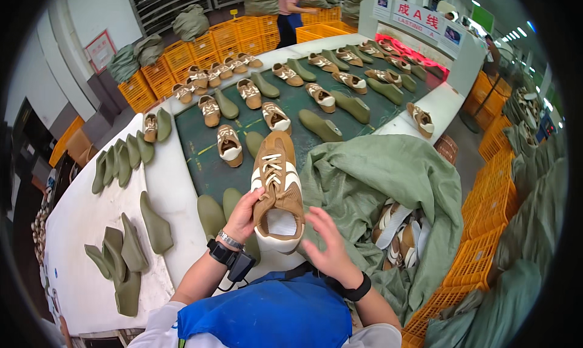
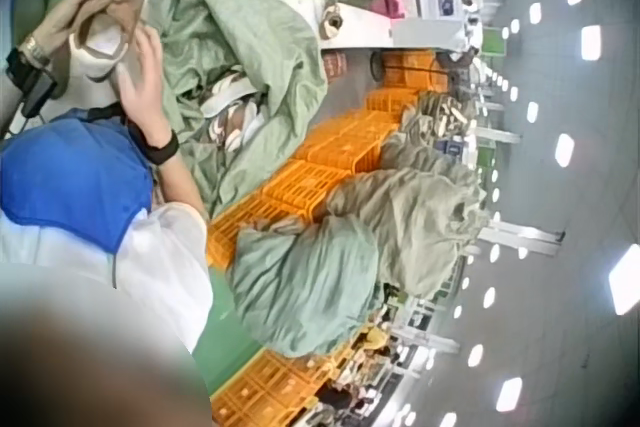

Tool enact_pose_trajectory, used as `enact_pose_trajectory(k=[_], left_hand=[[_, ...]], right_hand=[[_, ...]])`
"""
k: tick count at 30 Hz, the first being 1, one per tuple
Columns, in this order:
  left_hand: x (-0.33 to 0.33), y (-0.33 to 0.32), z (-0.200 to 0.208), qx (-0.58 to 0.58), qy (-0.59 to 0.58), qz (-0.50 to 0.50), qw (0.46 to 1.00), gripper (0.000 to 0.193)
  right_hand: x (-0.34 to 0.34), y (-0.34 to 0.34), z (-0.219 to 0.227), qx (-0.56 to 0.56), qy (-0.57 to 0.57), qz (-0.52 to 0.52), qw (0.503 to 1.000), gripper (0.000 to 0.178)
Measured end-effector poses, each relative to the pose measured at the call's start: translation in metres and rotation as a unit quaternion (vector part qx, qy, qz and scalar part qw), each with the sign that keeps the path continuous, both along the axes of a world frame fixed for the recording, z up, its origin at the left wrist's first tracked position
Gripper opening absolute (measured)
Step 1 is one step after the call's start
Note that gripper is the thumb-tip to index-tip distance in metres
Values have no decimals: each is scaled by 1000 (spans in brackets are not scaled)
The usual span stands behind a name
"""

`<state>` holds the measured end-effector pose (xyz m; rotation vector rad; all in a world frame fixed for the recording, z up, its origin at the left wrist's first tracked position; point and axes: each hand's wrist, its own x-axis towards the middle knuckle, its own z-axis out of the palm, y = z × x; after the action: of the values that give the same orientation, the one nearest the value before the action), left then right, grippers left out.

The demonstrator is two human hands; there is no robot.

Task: The person inserts green shoe lasts into brown and white sneakers on a factory table. They repeatedly pick up shoes, place lasts inside, and set the shoes down, while a coworker also handles lasts and shoes nearby.

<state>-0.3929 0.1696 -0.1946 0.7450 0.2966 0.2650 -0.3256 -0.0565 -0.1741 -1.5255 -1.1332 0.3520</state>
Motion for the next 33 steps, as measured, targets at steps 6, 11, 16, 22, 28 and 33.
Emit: enact_pose_trajectory(k=[6,11,16,22,28,33], left_hand=[[-13,6,-17,-22,29,83,996,35],[-51,15,-24,15,75,109,991,47],[-113,24,-21,120,113,87,982,67],[-145,38,-11,205,91,67,972,75],[-65,12,-61,223,213,-30,951,75],[-57,3,-100,349,293,-77,887,84]], right_hand=[[-5,37,-15,-40,300,91,949,85],[-21,73,-22,-98,52,53,992,62],[-40,96,-30,-89,-22,164,982,69],[45,42,-89,-134,100,-146,975,25],[123,-65,-197,-151,-29,-564,811,18],[164,-126,-260,-148,-158,-682,698,67]])
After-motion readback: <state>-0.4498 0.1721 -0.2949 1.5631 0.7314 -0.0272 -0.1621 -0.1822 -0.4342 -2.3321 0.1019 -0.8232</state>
